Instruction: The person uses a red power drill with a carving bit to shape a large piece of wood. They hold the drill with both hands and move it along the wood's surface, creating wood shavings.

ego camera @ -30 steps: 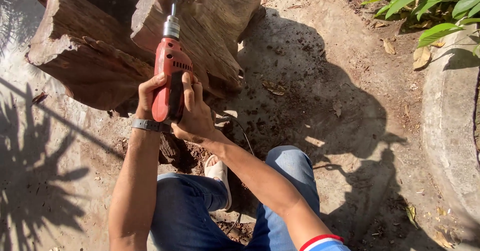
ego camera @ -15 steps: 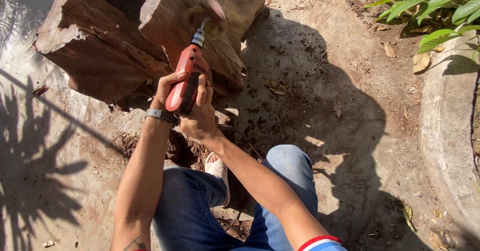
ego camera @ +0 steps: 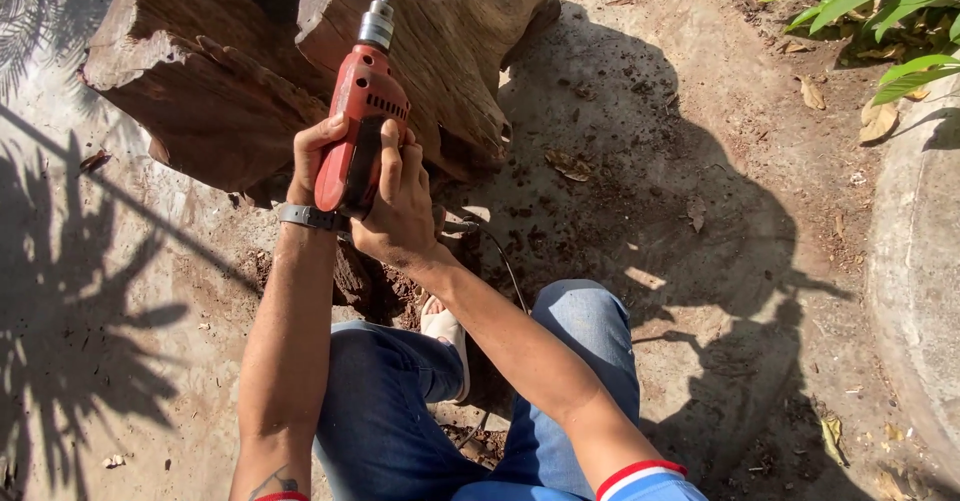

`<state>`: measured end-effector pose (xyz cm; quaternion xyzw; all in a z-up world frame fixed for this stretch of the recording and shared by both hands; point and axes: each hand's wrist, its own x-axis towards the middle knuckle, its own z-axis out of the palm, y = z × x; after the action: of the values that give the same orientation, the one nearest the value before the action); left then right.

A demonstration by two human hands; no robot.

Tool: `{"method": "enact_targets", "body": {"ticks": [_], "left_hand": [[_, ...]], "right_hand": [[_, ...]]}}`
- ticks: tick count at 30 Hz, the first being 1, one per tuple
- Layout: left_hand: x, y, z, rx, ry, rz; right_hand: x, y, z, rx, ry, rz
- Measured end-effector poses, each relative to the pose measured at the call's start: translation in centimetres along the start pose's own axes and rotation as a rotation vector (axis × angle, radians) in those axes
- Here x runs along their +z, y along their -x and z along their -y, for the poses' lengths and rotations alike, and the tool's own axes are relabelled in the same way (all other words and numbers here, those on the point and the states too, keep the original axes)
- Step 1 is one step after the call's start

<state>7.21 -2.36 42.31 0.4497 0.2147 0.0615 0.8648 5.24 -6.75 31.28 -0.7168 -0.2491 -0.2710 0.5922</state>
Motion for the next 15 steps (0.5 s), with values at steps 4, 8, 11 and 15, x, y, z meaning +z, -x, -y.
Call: {"method": "enact_targets", "body": {"ticks": [4, 8, 11, 15], "left_hand": [[0.1, 0.1, -0.2, -0.015, -0.017, -0.031], [1.5, 0.6, -0.3, -0.070, -0.009, -0.033], [0.3, -0.2, -0.2, -0.072, -0.006, -0.044], [-1.6, 0.0, -0.7, -0.126, 0.030, 0.019]], "right_hand": [[-0.3, -0.2, -0.1, -0.200, 0.079, -0.014], [-0.3, 0.2, -0.4, -0.030, 0.026, -0.002], [-0.4, -0.2, 0.1, 0.002, 0.043, -0.013], [0.1, -0.3, 0.7, 0.017, -0.016, -0.021]]}}
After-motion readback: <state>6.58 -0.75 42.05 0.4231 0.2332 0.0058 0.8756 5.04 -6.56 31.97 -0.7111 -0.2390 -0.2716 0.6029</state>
